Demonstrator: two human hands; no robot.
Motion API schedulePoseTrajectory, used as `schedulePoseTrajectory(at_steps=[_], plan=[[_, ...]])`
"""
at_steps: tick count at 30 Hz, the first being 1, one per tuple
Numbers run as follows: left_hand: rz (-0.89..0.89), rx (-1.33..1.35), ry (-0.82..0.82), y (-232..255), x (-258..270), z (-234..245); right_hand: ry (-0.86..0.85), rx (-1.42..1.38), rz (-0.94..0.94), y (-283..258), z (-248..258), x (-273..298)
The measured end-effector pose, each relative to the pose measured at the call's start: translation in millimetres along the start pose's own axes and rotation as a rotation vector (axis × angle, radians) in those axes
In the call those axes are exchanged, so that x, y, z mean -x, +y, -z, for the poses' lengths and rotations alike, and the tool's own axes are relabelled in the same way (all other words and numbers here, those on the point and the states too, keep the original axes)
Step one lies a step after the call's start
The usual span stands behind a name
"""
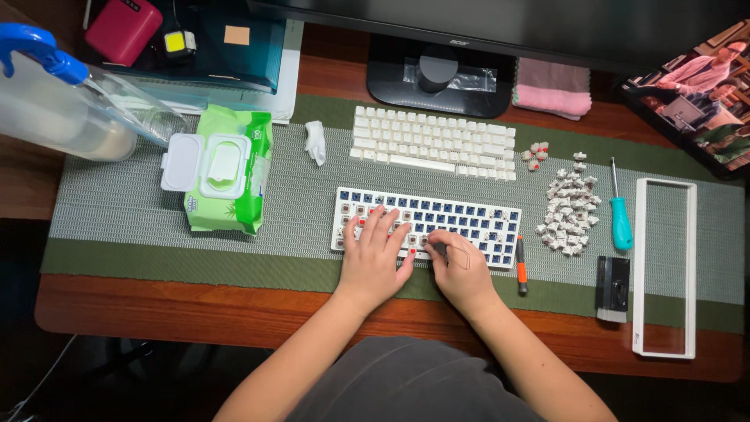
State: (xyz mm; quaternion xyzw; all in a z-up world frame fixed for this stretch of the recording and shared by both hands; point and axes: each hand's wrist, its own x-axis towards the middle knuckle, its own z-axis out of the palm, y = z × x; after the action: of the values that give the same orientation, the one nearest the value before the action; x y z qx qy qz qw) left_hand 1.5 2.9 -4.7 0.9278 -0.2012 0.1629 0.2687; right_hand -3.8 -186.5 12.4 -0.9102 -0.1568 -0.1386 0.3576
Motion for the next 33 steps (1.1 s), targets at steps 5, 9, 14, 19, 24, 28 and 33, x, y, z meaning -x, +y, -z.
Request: schedulePoseTrajectory(at_steps=[5, 9, 14, 19, 24, 28, 33], plan=[[0.002, 0.004, -0.006, -0.6, 0.6, -2.0, -0.018, 0.067, 0.108, 4.2, -1.0, -1.3], [0.003, 0.002, -0.004, -1.1, 1.2, -3.1, -0.018, 0.029, 0.147, 8.8, -4.9, -3.6], [0.004, 0.002, -0.002, -0.4, 0.8, -2.2, -0.006, -0.029, 0.114, 8.4, -4.4, -5.9], [0.007, -0.001, -0.001, 1.8, -2.0, 1.8, 0.058, -0.162, 0.044, 2.5, 11.1, -0.6], [0.020, 0.127, 0.053, 15.9, -4.8, 12.5, 0.070, -0.360, -0.084, 7.0, 22.7, 7.9], [0.434, 0.843, -0.243, 27.6, -11.4, 7.6, 0.060, -0.738, -0.196, 18.6, 28.2, 22.5], [0.635, 1.448, -0.471, 35.9, -36.2, -23.6, 0.155, -0.910, -0.265, 34.5, 38.1, 41.0]])
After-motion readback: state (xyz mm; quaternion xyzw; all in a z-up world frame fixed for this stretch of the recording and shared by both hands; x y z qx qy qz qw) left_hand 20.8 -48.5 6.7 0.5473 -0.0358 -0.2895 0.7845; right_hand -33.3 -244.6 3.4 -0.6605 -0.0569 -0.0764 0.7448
